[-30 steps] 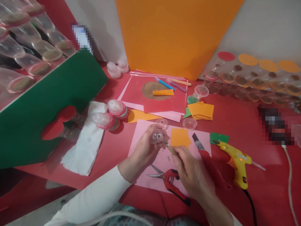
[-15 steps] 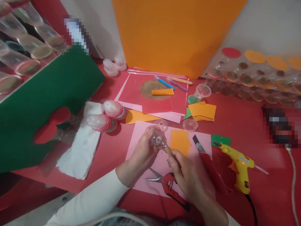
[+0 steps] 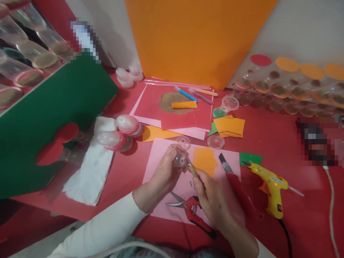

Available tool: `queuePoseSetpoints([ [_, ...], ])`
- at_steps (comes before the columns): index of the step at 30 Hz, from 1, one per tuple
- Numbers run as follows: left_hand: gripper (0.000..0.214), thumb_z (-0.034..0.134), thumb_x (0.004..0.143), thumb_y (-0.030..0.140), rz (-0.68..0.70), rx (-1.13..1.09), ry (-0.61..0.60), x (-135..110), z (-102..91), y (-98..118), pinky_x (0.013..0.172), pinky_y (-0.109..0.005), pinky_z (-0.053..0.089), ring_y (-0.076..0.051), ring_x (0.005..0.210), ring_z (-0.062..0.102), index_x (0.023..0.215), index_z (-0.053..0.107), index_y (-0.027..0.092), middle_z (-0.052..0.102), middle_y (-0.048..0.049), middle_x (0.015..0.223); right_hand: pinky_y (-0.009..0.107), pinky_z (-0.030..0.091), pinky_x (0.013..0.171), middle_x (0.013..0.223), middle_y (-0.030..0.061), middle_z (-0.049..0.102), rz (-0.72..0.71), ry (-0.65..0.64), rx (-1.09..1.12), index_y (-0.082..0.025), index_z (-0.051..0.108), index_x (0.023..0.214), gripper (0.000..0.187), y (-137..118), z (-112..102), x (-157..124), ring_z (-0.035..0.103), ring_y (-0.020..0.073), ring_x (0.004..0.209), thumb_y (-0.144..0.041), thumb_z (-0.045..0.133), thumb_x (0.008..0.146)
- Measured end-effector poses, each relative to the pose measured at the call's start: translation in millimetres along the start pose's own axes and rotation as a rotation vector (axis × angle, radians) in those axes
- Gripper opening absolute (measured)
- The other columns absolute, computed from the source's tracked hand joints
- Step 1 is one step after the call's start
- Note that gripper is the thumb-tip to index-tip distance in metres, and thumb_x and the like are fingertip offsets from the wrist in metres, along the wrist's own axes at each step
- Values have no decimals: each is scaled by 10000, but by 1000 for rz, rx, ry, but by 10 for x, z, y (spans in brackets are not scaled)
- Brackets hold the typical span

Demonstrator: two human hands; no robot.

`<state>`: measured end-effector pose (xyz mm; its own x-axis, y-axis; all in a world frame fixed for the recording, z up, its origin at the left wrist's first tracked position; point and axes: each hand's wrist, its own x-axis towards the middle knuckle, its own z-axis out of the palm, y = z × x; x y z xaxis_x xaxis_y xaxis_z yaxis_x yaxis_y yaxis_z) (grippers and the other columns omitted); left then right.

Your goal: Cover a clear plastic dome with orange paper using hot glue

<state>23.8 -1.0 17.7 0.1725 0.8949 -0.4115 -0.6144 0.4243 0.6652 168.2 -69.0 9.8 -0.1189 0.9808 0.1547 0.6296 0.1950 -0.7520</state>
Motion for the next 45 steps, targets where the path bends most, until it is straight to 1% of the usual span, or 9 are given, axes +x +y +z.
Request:
queuePoseSetpoints([
  [3, 321, 768, 810, 460, -4, 28, -19, 5, -14, -10, 519, -232, 409, -120, 547, 535, 888, 607, 193, 660, -4, 744, 309, 656, 802, 1062, 121, 834, 15, -21, 8, -166, 682, 1200, 303, 3, -14, 1, 814, 231, 939, -229, 426, 1049],
  [9, 310, 782, 796, 443, -24, 39, -26, 0, 5, 20, 478, -204, 363, -88, 500, 467, 852, 614, 189, 641, 13, 698, 285, 639, 782, 1071, 106, 833, 66, -53, 26, -186, 705, 1192, 321, -5, -47, 15, 806, 217, 939, -246, 422, 1051],
  [15, 266, 771, 756, 383, -46, 25, 3, 14, 16, 33, 464, -199, 366, -83, 481, 456, 839, 616, 184, 639, 17, 672, 255, 606, 663, 924, 69, 832, 86, -52, 54, -191, 706, 1095, 319, -63, -65, 46, 789, 193, 773, -251, 396, 1046],
  [17, 240, 749, 749, 363, -43, 7, 28, 17, 14, 31, 473, -200, 385, -87, 485, 462, 836, 615, 184, 620, 24, 648, 263, 610, 673, 918, 68, 831, 86, -53, 48, -195, 709, 1095, 324, -67, -64, 44, 796, 202, 795, -252, 394, 1047],
  [23, 187, 698, 749, 330, -55, -31, 90, 25, 32, 60, 472, -191, 384, -86, 466, 454, 816, 603, 183, 584, 33, 598, 278, 634, 744, 1022, 81, 840, 79, -76, 45, -203, 721, 1148, 325, -51, -53, 23, 813, 217, 921, -247, 416, 1044],
  [29, 158, 698, 748, 286, -56, -40, 78, 26, 62, 73, 472, -185, 374, -87, 466, 455, 813, 592, 187, 556, 42, 583, 277, 634, 753, 1069, 88, 841, 73, -88, 44, -192, 721, 1178, 343, -59, -41, 37, 816, 211, 912, -230, 408, 1043],
  [36, 217, 742, 756, 343, -23, -24, 34, 29, 20, 19, 465, -201, 383, -98, 499, 477, 822, 618, 179, 602, 22, 641, 260, 617, 692, 956, 72, 839, 55, -41, 20, -193, 715, 1117, 313, -63, -55, 53, 801, 202, 802, -217, 416, 1029],
  [40, 200, 744, 770, 325, -38, -3, 0, 25, 13, 30, 471, -208, 384, -89, 486, 457, 827, 619, 180, 620, 19, 665, 264, 616, 692, 954, 71, 837, 29, -34, 18, -198, 716, 1105, 310, -80, -70, 54, 799, 206, 809, -211, 416, 1026],
  [45, 281, 781, 778, 402, -50, 13, -45, 16, -2, 23, 477, -200, 358, -84, 505, 474, 850, 626, 179, 670, -4, 731, 251, 618, 738, 991, 79, 842, 13, 5, 4, -183, 732, 1129, 324, -82, -72, 42, 806, 205, 868, -202, 426, 1023],
])
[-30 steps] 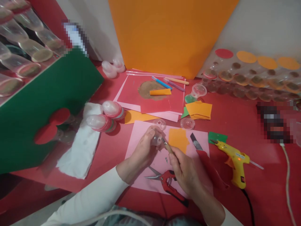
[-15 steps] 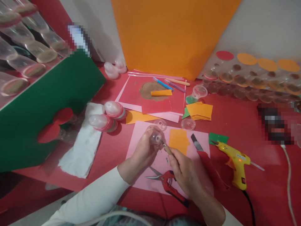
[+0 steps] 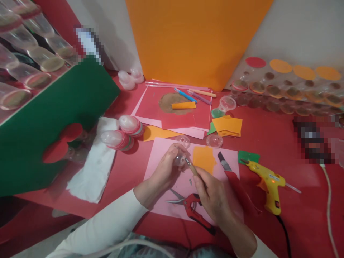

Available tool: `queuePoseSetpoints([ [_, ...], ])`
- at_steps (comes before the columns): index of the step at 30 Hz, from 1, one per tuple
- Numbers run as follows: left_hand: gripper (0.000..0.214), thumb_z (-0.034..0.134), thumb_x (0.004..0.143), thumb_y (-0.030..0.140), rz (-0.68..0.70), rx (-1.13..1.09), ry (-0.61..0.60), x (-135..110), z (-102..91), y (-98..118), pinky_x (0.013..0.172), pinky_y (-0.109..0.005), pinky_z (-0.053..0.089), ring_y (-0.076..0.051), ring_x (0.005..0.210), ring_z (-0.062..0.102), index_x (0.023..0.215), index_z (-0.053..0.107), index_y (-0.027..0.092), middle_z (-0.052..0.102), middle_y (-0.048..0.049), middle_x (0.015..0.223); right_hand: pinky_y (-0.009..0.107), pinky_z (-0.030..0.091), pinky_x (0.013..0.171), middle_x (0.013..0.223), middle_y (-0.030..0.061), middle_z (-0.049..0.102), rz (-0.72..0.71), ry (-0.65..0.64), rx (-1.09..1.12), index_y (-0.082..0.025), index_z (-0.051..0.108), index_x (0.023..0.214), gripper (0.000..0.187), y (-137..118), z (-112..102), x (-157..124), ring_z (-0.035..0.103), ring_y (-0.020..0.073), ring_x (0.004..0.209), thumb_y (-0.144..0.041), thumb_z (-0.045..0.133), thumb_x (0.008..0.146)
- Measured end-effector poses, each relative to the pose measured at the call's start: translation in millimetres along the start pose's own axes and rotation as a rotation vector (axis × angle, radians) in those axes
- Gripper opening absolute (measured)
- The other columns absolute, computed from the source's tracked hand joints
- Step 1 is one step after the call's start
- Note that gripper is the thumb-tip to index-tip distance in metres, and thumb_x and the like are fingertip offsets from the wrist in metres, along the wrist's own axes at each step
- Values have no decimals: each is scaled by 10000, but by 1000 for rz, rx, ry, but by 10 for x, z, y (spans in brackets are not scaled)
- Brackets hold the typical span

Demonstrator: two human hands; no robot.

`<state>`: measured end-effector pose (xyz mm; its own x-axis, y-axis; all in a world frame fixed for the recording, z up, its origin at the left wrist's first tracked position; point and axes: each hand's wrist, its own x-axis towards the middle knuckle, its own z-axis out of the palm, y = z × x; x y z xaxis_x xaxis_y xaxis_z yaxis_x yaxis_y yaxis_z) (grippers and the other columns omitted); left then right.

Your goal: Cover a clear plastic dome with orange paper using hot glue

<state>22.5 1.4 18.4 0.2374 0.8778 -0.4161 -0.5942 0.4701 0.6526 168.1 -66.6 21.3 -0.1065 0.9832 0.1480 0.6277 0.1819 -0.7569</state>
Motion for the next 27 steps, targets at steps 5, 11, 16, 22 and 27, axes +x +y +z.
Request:
queuePoseSetpoints([
  [5, 375, 832, 761, 480, 3, -2, -29, 6, -27, -33, 480, -189, 346, -82, 527, 485, 848, 637, 172, 678, -8, 748, 240, 610, 721, 989, 70, 842, 38, -19, 9, -190, 752, 1147, 351, 0, -5, 2, 802, 197, 840, -197, 429, 1011],
  [11, 345, 825, 781, 464, 14, -14, -63, 16, -47, -46, 478, -184, 342, -91, 539, 506, 837, 647, 175, 674, -1, 726, 226, 594, 706, 964, 84, 835, 40, -17, 39, -157, 750, 1133, 346, 19, -3, -9, 791, 187, 807, -222, 431, 1017],
  [16, 338, 818, 781, 466, 19, 1, -37, 19, -31, -49, 491, -192, 358, -98, 547, 518, 831, 652, 176, 690, -11, 740, 213, 504, 528, 826, 52, 801, 50, -40, 88, -155, 727, 1087, 316, 50, -11, -1, 730, 160, 651, -236, 431, 1016],
  [22, 455, 899, 681, 517, -3, -44, -67, -32, -19, 0, 573, -242, 462, -118, 591, 556, 912, 716, 171, 716, -26, 798, 207, 418, 459, 699, -1, 713, 50, -39, 147, -182, 705, 1022, 278, 51, -34, 18, 625, 131, 546, -224, 430, 1012],
  [27, 483, 873, 733, 503, 4, -49, -80, -51, -24, 70, 489, -210, 326, -72, 485, 417, 1031, 738, 149, 737, -51, 767, 213, 434, 468, 635, -20, 659, 34, -31, 88, -165, 711, 1077, 299, 62, -26, -6, 586, 132, 498, -246, 430, 1015],
])
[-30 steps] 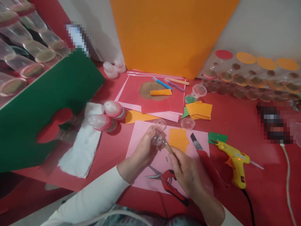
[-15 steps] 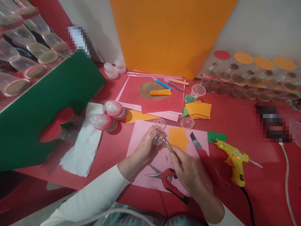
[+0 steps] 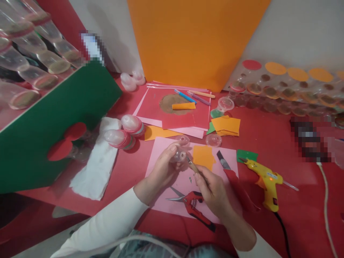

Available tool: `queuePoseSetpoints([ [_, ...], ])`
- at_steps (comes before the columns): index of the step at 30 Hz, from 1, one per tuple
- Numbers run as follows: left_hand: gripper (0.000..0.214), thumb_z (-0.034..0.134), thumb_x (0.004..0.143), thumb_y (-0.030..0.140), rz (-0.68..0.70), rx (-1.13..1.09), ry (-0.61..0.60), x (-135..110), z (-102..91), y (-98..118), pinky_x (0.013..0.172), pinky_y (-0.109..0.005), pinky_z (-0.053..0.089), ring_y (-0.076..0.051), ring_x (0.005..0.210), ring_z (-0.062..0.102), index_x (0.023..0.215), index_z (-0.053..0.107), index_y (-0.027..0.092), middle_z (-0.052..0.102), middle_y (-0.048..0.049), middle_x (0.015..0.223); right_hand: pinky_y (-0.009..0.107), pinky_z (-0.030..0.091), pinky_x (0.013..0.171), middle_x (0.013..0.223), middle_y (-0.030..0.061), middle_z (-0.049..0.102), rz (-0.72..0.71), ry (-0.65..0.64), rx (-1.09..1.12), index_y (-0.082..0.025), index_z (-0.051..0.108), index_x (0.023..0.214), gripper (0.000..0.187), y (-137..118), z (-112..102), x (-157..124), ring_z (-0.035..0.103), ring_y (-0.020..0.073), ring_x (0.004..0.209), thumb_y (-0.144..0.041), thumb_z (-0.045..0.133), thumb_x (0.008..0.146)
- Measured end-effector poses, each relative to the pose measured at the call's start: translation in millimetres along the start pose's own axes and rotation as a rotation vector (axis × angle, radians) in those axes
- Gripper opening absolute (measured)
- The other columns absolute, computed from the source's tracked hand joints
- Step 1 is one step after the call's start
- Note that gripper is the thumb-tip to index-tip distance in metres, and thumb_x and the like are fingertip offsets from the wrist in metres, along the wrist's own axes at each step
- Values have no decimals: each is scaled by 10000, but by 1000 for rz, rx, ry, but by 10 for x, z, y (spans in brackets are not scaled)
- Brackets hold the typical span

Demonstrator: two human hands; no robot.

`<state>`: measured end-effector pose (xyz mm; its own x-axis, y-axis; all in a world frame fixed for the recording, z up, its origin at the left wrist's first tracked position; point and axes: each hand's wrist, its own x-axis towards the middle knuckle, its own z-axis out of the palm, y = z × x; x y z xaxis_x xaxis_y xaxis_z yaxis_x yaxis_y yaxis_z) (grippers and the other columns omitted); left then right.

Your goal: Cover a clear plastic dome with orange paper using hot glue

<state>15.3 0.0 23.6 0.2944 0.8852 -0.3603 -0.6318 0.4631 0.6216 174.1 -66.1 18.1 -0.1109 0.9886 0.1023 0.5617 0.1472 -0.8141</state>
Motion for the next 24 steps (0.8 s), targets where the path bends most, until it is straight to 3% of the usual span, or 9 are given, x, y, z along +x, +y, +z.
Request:
queuePoseSetpoints([
  [7, 449, 873, 734, 494, -46, -31, 22, 4, -17, -10, 483, -189, 287, -56, 469, 396, 996, 707, 170, 725, -34, 735, 208, 476, 508, 657, -3, 676, -19, 17, -30, -146, 721, 1112, 329, 15, 29, -21, 621, 142, 531, -256, 423, 1029],
  [18, 284, 832, 737, 368, 17, -12, 23, 18, 17, -37, 478, -199, 333, -59, 478, 418, 874, 667, 183, 669, 18, 726, 207, 508, 553, 757, 23, 759, -53, 45, -75, -180, 735, 1112, 315, 23, 50, -16, 691, 151, 604, -239, 439, 1022],
  [24, 321, 870, 721, 383, -6, -16, -3, 33, 10, -47, 472, -187, 296, -57, 495, 417, 838, 659, 170, 645, 24, 694, 226, 540, 581, 807, 41, 789, -56, 43, -97, -185, 737, 1119, 324, 14, 45, -18, 713, 168, 635, -230, 432, 1021],
])
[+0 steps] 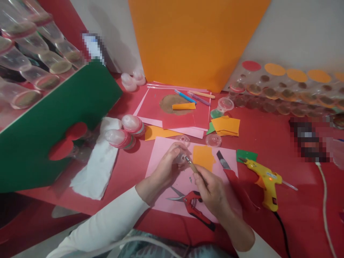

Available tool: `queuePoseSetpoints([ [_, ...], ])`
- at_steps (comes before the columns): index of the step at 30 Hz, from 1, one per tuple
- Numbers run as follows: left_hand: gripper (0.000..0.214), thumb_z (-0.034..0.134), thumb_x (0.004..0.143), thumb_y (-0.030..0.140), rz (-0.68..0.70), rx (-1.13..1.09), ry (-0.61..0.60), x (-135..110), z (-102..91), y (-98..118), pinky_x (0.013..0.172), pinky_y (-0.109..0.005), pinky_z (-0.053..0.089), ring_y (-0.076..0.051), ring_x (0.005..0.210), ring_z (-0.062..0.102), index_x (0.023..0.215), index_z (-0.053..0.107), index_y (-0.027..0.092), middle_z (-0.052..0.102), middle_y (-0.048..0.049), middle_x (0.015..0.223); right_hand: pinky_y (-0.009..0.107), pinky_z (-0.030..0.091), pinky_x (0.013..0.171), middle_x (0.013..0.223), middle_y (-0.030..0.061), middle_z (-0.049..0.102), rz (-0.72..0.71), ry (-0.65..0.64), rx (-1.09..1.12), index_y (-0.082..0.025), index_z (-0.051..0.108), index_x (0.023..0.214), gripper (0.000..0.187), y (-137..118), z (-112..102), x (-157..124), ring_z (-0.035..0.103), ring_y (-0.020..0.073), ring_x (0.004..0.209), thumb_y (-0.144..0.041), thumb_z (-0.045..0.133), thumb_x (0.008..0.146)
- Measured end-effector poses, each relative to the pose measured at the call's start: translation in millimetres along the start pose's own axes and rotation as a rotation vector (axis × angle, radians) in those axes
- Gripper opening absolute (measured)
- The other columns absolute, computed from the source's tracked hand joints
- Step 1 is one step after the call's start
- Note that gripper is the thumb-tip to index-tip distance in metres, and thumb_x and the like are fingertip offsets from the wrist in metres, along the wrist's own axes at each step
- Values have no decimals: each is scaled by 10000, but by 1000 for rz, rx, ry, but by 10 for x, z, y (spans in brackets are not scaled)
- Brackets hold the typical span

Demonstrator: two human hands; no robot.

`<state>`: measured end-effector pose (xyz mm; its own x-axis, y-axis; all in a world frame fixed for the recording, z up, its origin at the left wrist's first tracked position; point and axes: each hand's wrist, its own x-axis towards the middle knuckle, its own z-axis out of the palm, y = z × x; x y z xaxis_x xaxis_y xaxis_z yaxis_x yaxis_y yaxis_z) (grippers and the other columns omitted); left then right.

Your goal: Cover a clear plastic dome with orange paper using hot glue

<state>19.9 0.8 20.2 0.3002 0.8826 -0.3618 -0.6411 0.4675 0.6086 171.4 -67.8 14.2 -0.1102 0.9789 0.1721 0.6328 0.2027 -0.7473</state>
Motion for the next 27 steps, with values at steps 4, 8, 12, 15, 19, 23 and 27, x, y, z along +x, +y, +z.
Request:
queuePoseSetpoints([
  [4, 348, 881, 724, 412, -4, 14, -14, 1, -5, 3, 468, -190, 285, -63, 507, 416, 842, 667, 165, 663, 4, 712, 241, 556, 623, 892, 62, 818, 26, -21, -3, -184, 735, 1128, 324, -11, -17, -6, 740, 181, 699, -226, 433, 1020],
  [8, 354, 891, 723, 420, -7, 15, -36, 0, -4, 6, 471, -193, 292, -71, 523, 437, 838, 669, 169, 681, -5, 741, 238, 551, 641, 901, 55, 819, 38, -33, 30, -193, 730, 1148, 329, -19, -20, -5, 744, 178, 721, -221, 430, 1018],
  [12, 363, 900, 718, 420, -8, 10, -36, 0, -7, 10, 480, -193, 299, -76, 537, 468, 830, 662, 171, 669, 3, 734, 229, 500, 556, 754, 28, 758, 67, -49, 72, -178, 727, 1106, 318, -17, -21, 2, 679, 160, 600, -245, 429, 1016],
  [15, 357, 886, 733, 422, -9, 30, -35, 2, -25, 5, 492, -201, 321, -100, 571, 525, 853, 660, 173, 673, -8, 739, 227, 453, 497, 654, -2, 683, 120, -81, 147, -178, 714, 1057, 293, -6, -23, 7, 609, 148, 522, -264, 439, 1007],
  [19, 355, 869, 748, 434, -5, 45, -39, 8, -41, -10, 487, -204, 319, -99, 545, 520, 872, 658, 177, 685, -11, 731, 225, 389, 454, 616, -19, 616, 203, -140, 271, -197, 690, 963, 278, 19, -18, 12, 538, 135, 497, -320, 445, 1011],
  [23, 309, 849, 756, 397, -5, 44, -9, 15, -17, -12, 469, -203, 297, -79, 497, 452, 855, 663, 171, 669, -3, 707, 227, 346, 432, 611, -26, 589, 247, -162, 334, -209, 680, 947, 276, 24, -20, 18, 487, 127, 478, -339, 446, 1016],
  [27, 296, 831, 752, 396, -1, 30, 8, 13, 1, 10, 460, -211, 289, -68, 457, 382, 834, 678, 157, 571, 33, 612, 227, 377, 447, 621, -24, 602, 221, -120, 309, -206, 695, 984, 278, -10, -44, 26, 516, 132, 491, -325, 446, 1017],
])
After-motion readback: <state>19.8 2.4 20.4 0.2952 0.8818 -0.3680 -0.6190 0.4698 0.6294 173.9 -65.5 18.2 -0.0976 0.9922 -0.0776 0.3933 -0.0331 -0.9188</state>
